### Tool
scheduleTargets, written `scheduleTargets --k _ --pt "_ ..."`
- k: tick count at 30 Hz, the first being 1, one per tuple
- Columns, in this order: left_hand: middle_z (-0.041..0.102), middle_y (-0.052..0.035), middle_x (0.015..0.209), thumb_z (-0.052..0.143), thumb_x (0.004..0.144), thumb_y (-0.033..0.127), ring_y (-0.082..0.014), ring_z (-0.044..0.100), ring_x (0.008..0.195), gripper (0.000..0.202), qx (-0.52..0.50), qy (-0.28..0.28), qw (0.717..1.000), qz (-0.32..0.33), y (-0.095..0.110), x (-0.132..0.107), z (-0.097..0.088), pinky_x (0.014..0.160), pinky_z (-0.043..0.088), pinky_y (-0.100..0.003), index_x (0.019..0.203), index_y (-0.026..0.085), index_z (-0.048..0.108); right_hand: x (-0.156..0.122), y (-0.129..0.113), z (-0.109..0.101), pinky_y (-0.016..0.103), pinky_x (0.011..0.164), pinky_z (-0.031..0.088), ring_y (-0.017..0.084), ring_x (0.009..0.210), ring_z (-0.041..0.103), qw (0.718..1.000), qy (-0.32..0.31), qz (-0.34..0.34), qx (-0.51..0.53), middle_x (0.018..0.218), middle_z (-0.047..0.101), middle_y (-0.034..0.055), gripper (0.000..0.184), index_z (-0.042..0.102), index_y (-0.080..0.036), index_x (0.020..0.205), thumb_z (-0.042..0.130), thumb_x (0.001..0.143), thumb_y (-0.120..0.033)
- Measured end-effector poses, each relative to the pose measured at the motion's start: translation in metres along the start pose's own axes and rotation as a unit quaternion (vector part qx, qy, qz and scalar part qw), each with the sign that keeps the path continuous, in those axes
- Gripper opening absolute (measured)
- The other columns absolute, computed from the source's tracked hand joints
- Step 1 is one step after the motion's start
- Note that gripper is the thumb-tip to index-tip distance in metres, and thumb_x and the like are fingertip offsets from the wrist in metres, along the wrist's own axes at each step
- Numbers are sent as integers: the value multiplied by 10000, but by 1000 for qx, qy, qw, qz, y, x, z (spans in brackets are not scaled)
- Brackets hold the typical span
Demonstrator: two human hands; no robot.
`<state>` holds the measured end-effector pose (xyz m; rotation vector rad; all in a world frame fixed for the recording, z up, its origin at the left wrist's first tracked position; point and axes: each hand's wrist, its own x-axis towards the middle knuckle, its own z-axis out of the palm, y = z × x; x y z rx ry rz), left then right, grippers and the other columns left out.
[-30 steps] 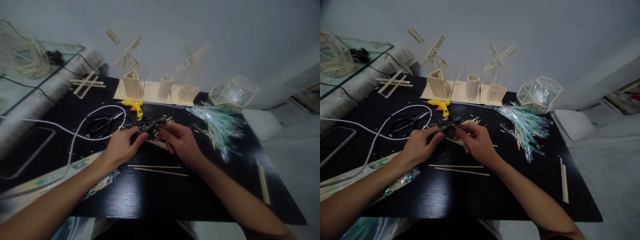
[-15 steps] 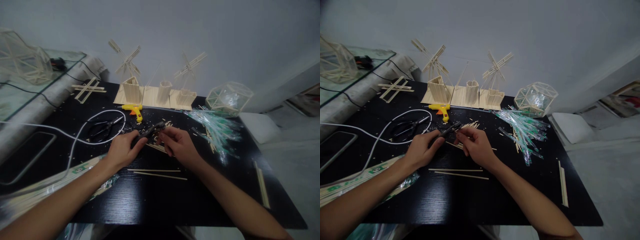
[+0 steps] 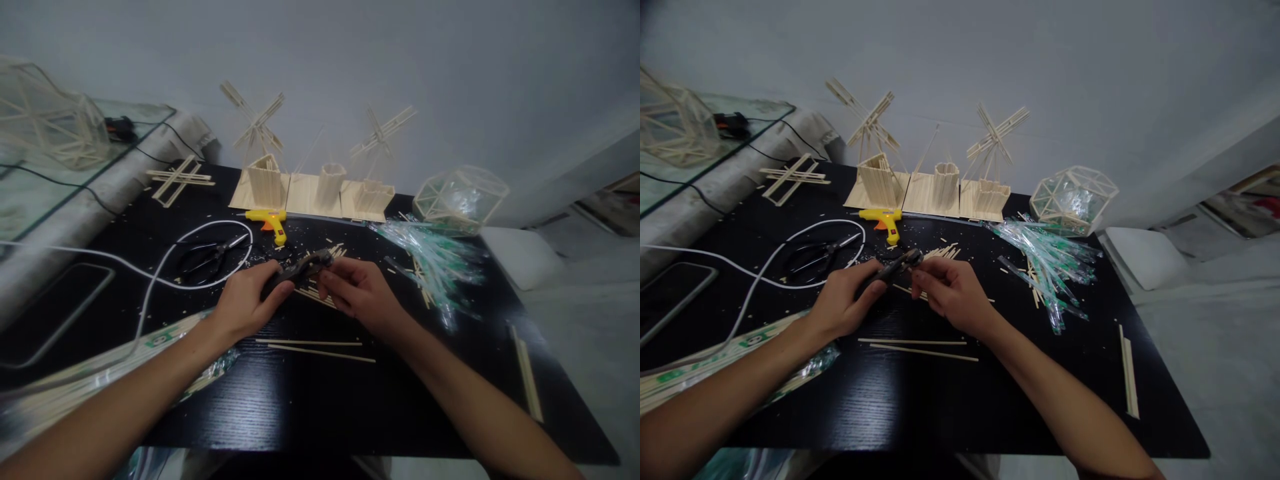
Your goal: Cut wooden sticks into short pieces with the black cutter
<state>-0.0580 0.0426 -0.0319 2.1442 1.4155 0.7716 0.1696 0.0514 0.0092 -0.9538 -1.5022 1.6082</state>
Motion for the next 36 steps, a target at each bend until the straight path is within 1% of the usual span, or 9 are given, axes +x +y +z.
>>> scheduleTargets --k 3,8,10,13,17,24,28,33,36 --pt "637 -29 779 382 991 549 -200 592 705 450 -6 0 1000 8 -1 0 0 671 410 -318 903 181 625 0 1 -1 188 381 226 24 418 380 1000 -11 0 14 723 620 -14 268 673 -150 865 665 939 -408" --pt "644 -38 801 376 991 559 -206 594 718 476 -10 -1 1000 14 -1 -1 -1 679 416 -325 926 172 645 1 2 -2 189 373 206 22 417 367 999 -31 8 34 717 620 -12 293 681 -143 848 653 949 -417" --pt "647 -43 811 374 994 556 -211 598 729 482 -16 -4 1000 15 -1 -1 -1 683 417 -328 935 166 650 1 1 -3 192 375 210 23 420 368 999 -31 12 32 724 628 -8 291 689 -141 869 656 948 -419" --pt "658 -50 832 377 996 553 -217 607 753 484 -26 -5 999 21 -1 -1 -1 699 422 -333 951 160 655 1 0 -4 195 380 224 23 420 365 999 -38 15 31 719 634 -7 296 686 -142 844 659 946 -418" --pt "647 -37 815 384 998 546 -208 600 741 466 -30 0 999 30 -2 0 0 694 419 -325 957 166 651 2 -1 -4 196 384 236 22 414 364 998 -51 14 34 729 650 -1 293 691 -142 862 647 954 -416" --pt "649 -38 833 388 998 541 -208 599 757 445 -32 -2 999 31 -2 -1 -1 708 420 -322 962 176 639 1 1 -4 191 379 234 27 421 381 999 -45 11 10 734 657 4 311 682 -137 911 625 967 -437" --pt "649 -37 827 395 998 533 -208 601 758 430 -31 2 999 31 -1 -1 -1 714 424 -318 952 176 630 1 0 -4 189 380 241 26 421 383 999 -48 6 0 728 646 2 328 667 -141 881 611 974 -450" --pt "676 -50 875 395 999 533 -216 617 794 437 -33 -4 999 33 -1 0 -1 732 437 -321 987 174 643 2 -1 -3 190 382 254 31 423 391 999 -46 5 -10 727 645 -1 333 665 -146 896 604 974 -465" --pt "678 -51 872 396 997 540 -214 616 785 448 -32 -6 999 31 -1 0 -2 723 434 -320 986 171 649 1 -2 -3 189 381 259 32 418 395 999 -46 6 -13 715 639 -3 346 661 -142 890 601 973 -473"
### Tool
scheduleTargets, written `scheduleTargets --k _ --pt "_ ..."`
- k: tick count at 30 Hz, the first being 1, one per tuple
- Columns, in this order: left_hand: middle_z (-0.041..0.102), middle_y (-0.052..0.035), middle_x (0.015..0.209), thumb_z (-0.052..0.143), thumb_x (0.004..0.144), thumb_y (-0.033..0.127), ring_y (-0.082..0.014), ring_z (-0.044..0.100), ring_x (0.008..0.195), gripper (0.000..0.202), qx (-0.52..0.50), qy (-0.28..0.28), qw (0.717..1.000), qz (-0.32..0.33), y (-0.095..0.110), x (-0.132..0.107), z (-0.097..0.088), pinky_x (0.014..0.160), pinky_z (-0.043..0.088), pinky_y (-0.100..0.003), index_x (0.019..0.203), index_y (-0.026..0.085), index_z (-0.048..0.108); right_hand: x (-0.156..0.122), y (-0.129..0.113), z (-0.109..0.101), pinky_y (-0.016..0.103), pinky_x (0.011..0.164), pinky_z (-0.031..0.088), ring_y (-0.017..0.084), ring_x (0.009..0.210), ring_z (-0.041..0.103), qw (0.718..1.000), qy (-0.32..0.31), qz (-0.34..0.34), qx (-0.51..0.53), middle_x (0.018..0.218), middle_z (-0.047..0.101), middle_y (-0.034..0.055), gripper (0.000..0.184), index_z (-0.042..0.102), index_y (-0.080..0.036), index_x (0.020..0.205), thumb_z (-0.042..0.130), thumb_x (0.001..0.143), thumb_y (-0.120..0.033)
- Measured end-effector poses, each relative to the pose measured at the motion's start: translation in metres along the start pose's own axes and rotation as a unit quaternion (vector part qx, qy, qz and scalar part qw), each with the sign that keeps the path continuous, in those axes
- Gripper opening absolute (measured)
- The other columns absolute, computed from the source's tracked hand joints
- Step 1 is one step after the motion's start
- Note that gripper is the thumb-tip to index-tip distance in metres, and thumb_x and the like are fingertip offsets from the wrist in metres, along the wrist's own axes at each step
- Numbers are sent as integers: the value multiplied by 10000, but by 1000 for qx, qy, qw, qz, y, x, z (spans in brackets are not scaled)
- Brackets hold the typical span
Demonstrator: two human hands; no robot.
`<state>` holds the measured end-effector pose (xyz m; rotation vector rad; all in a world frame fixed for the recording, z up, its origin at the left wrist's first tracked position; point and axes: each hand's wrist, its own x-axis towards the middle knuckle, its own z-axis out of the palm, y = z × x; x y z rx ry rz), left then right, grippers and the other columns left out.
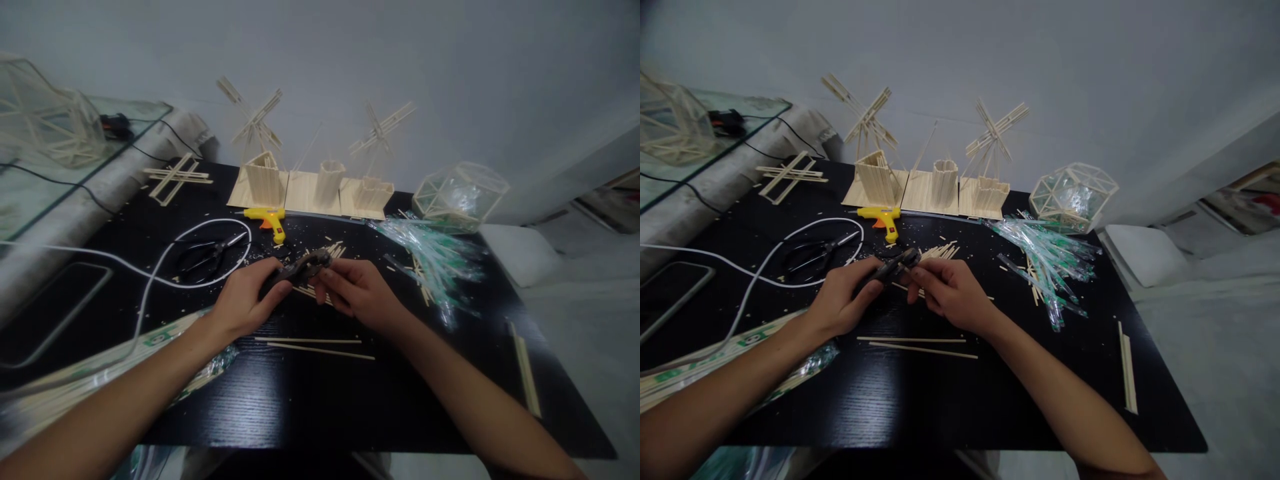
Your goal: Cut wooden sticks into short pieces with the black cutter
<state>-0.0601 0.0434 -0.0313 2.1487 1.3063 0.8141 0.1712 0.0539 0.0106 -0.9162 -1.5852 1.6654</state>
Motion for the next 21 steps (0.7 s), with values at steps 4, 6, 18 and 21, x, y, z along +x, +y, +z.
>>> scheduleTargets --k 4,6,18,21 --pt "652 -30 808 393 1001 533 -197 603 735 442 0 -3 1000 -4 2 0 -2 684 415 -308 932 172 638 0 1 0 190 381 256 32 411 392 1000 5 8 -3 698 623 -8 358 669 -134 924 595 974 -480" --pt "629 -15 764 397 1002 526 -182 589 697 431 4 -8 1000 -11 3 0 -2 654 401 -297 883 177 621 0 1 0 191 380 256 33 409 393 1000 11 11 -5 694 622 -9 359 674 -130 929 595 975 -477" --pt "524 23 602 362 1001 558 -141 510 559 509 35 -7 998 -57 5 2 1 590 353 -285 712 190 561 -3 0 5 188 381 275 30 396 410 1000 20 7 -1 689 646 -15 294 690 -144 917 574 988 -405" --pt "513 30 579 366 1003 559 -136 502 546 522 31 -11 997 -73 6 3 0 580 350 -281 700 192 577 -2 -1 3 199 380 263 35 398 393 1000 28 3 -5 703 650 -12 306 697 -148 942 567 988 -421"
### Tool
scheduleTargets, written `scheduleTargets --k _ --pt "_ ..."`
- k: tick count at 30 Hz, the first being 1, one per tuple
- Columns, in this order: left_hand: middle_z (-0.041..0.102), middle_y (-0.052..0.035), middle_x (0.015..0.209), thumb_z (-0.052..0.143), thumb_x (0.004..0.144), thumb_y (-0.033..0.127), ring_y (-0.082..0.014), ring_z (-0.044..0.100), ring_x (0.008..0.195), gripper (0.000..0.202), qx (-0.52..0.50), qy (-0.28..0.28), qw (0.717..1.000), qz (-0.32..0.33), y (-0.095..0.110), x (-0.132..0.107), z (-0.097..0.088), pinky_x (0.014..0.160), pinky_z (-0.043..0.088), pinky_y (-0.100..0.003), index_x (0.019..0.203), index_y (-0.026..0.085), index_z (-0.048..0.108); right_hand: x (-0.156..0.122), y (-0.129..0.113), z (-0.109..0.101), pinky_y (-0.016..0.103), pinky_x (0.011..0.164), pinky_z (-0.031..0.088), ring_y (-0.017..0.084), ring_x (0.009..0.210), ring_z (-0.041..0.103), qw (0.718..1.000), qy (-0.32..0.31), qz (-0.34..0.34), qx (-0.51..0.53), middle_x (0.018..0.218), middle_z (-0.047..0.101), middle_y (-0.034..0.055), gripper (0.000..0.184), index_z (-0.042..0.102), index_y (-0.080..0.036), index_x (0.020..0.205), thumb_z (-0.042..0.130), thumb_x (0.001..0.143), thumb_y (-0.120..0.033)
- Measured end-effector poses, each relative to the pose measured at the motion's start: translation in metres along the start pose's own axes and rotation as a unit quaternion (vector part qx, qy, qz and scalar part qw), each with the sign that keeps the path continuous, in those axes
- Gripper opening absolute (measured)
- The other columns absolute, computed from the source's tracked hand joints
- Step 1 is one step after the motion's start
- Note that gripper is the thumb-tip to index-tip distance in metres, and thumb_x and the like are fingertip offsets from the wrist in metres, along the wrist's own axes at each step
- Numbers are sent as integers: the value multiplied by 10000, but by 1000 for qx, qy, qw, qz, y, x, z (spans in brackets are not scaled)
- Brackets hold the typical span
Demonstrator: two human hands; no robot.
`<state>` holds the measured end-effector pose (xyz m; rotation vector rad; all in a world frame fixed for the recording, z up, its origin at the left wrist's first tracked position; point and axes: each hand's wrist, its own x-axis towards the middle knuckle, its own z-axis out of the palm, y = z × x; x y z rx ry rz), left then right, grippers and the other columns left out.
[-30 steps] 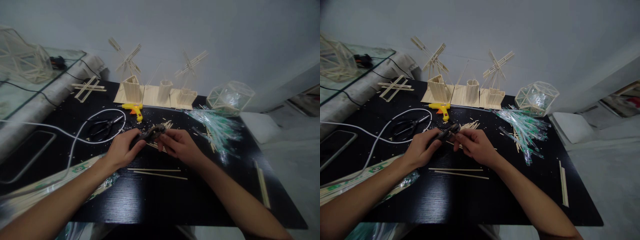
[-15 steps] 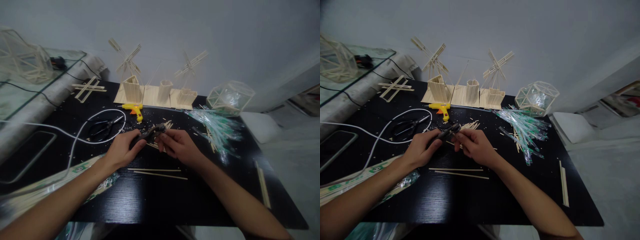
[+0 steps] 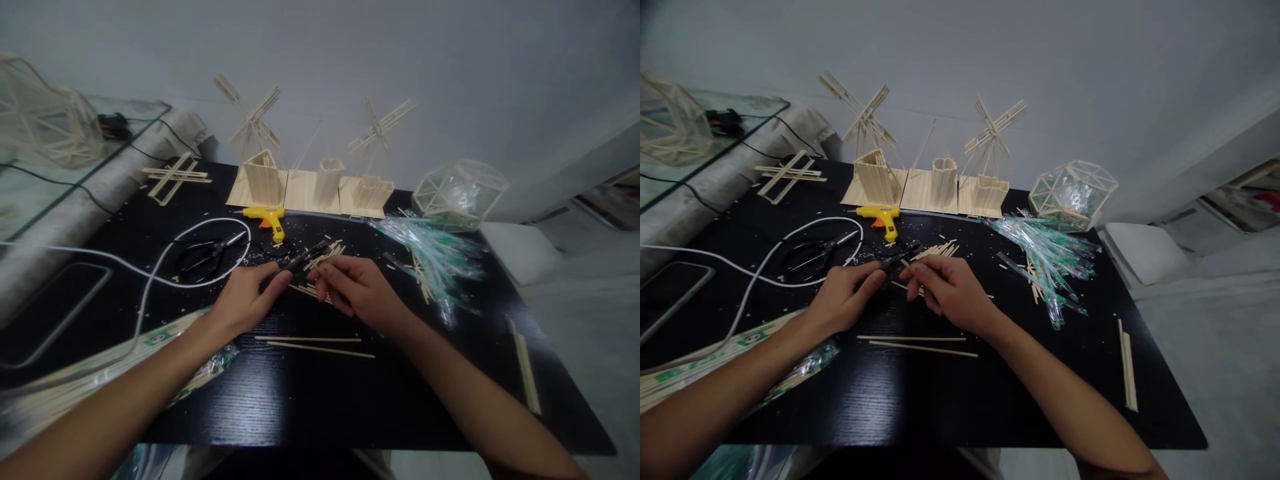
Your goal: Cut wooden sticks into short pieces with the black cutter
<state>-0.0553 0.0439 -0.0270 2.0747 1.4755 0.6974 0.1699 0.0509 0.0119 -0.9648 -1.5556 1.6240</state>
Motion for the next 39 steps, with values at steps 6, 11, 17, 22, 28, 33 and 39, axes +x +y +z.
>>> scheduleTargets --k 6,11,17,22,28,33,39 --pt "521 18 541 374 986 619 -151 513 521 562 34 -21 999 -29 1 3 1 568 324 -291 649 201 542 -3 -17 -9 233 510 347 85 546 442 987 61 -53 -138 651 573 -25 264 715 -163 870 610 978 -380" --pt "569 -9 550 397 944 708 -200 566 531 576 127 -5 991 -46 0 3 3 552 314 -298 673 220 539 -6 -19 -15 262 560 369 110 562 450 938 118 -122 -303 638 567 -23 186 731 -181 855 686 935 -343" --pt "645 -31 603 405 922 746 -228 636 565 584 200 10 979 -33 -3 1 7 532 323 -300 736 223 585 -2 4 -15 288 650 413 169 716 616 820 100 -164 -540 876 726 65 250 758 -205 1165 653 965 -312" --pt "685 -54 640 413 908 765 -250 662 595 596 215 28 975 -39 -5 2 9 532 337 -304 791 223 629 -1 13 -15 296 649 422 192 761 654 792 66 -162 -584 940 745 92 283 740 -194 1214 588 1004 -309" --pt "678 -63 645 434 877 795 -258 654 599 616 219 20 974 -56 -2 1 10 536 323 -305 815 221 648 1 13 -15 318 750 461 214 856 686 818 52 -147 -554 1029 760 96 201 730 -158 1117 613 994 -266" --pt "677 -58 654 429 873 804 -238 630 573 615 235 22 970 -52 -1 1 10 531 300 -299 792 224 618 4 8 -16 290 705 421 175 738 645 846 40 -120 -517 895 746 59 103 700 -168 991 676 957 -263" --pt "698 -76 705 372 866 837 -262 649 618 675 247 19 965 -90 -3 4 8 548 300 -309 849 216 637 8 4 -29 273 669 368 157 682 591 840 84 -116 -523 790 691 32 114 654 -174 873 637 968 -234"
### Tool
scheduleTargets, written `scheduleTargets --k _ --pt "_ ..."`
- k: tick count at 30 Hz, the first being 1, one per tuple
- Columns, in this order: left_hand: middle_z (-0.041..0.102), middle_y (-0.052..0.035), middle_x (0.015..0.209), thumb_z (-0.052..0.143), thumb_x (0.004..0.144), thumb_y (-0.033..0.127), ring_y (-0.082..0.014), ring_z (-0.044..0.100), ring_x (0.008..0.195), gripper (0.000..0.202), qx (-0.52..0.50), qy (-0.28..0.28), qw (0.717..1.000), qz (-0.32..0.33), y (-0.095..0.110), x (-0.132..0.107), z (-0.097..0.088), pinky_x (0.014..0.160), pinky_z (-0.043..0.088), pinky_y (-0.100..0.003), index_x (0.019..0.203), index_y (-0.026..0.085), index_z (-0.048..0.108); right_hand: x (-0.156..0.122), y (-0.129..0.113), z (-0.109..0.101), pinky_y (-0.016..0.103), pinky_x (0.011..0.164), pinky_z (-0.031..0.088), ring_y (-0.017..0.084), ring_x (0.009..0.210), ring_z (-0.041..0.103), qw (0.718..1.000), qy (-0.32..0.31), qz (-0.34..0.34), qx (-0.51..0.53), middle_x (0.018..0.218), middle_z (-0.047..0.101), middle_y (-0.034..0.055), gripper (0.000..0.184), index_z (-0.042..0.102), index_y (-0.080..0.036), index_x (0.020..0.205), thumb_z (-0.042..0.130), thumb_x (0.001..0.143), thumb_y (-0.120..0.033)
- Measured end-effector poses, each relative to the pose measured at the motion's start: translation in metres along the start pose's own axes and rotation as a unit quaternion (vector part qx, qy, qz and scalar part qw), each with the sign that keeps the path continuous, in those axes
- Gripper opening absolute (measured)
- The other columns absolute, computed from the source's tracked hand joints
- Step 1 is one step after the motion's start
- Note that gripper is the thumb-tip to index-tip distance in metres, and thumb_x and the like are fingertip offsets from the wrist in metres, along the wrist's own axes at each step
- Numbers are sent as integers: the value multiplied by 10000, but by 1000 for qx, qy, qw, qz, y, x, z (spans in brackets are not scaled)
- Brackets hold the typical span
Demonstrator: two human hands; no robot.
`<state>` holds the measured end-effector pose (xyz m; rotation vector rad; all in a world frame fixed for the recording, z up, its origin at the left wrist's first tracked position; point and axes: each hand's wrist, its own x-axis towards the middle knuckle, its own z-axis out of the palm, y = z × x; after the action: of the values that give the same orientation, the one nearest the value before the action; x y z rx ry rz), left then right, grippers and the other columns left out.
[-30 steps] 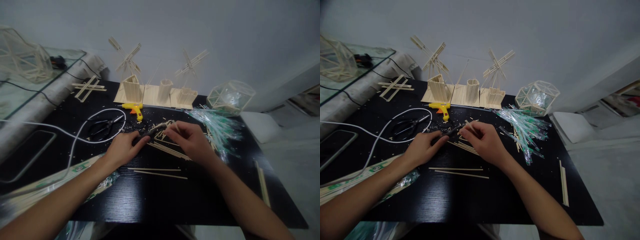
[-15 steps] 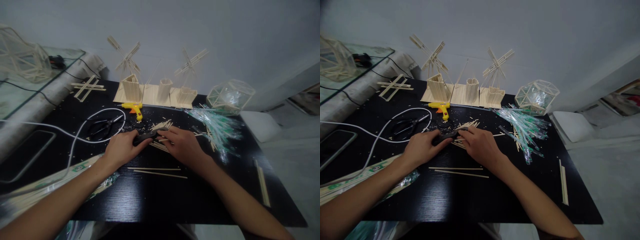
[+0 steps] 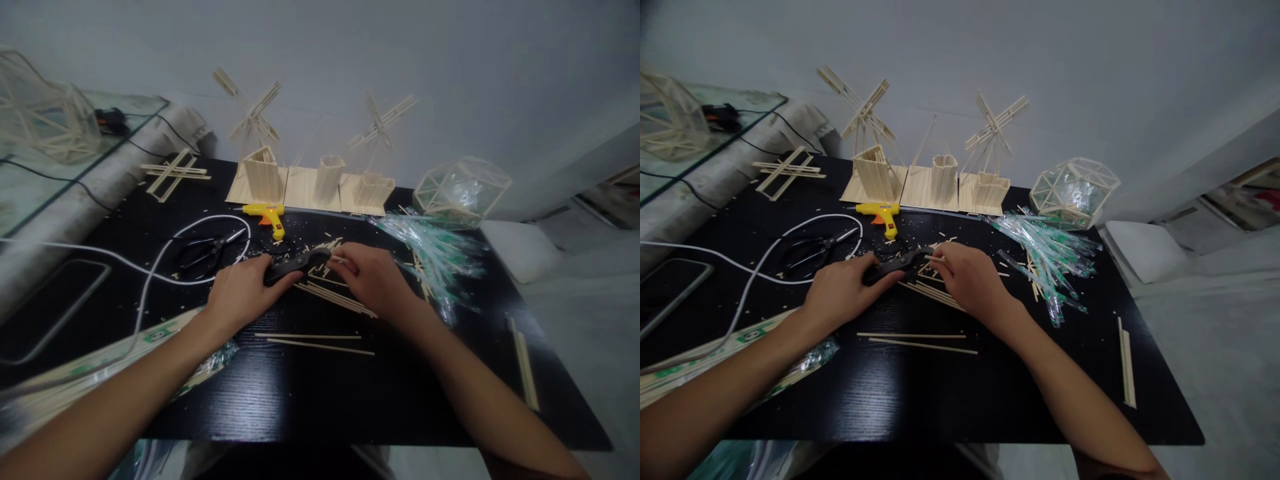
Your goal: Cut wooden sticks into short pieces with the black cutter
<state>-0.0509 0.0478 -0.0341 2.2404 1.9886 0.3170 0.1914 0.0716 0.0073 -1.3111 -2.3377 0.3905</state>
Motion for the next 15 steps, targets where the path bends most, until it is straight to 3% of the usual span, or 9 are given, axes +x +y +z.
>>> scheduleTargets --k 4,8,12,15 --pt "722 -98 764 302 874 849 -295 680 677 721 13 -7 1000 -26 1 2 -3 570 316 -320 865 208 632 4 11 2 291 649 342 180 690 591 996 -15 48 -68 773 678 50 190 652 -174 806 611 975 -250" --pt "714 -97 745 318 880 837 -304 686 714 711 -25 -14 999 -35 2 3 -4 606 350 -332 867 205 644 5 11 2 308 662 381 212 732 647 994 -48 81 -63 810 720 75 255 692 -171 908 536 1023 -337" --pt "705 -73 739 387 891 794 -281 670 720 650 -106 -18 993 -42 -1 4 -3 645 371 -329 897 206 665 4 3 -2 348 831 470 248 961 705 997 -45 60 10 1049 765 102 354 702 -182 1130 400 1073 -358" --pt "689 -39 738 417 915 731 -234 638 693 577 -180 -14 983 -41 -2 4 -4 661 372 -312 864 211 661 3 0 -5 371 940 478 245 1078 691 997 -38 44 55 1150 754 100 381 697 -189 1196 355 1077 -308"
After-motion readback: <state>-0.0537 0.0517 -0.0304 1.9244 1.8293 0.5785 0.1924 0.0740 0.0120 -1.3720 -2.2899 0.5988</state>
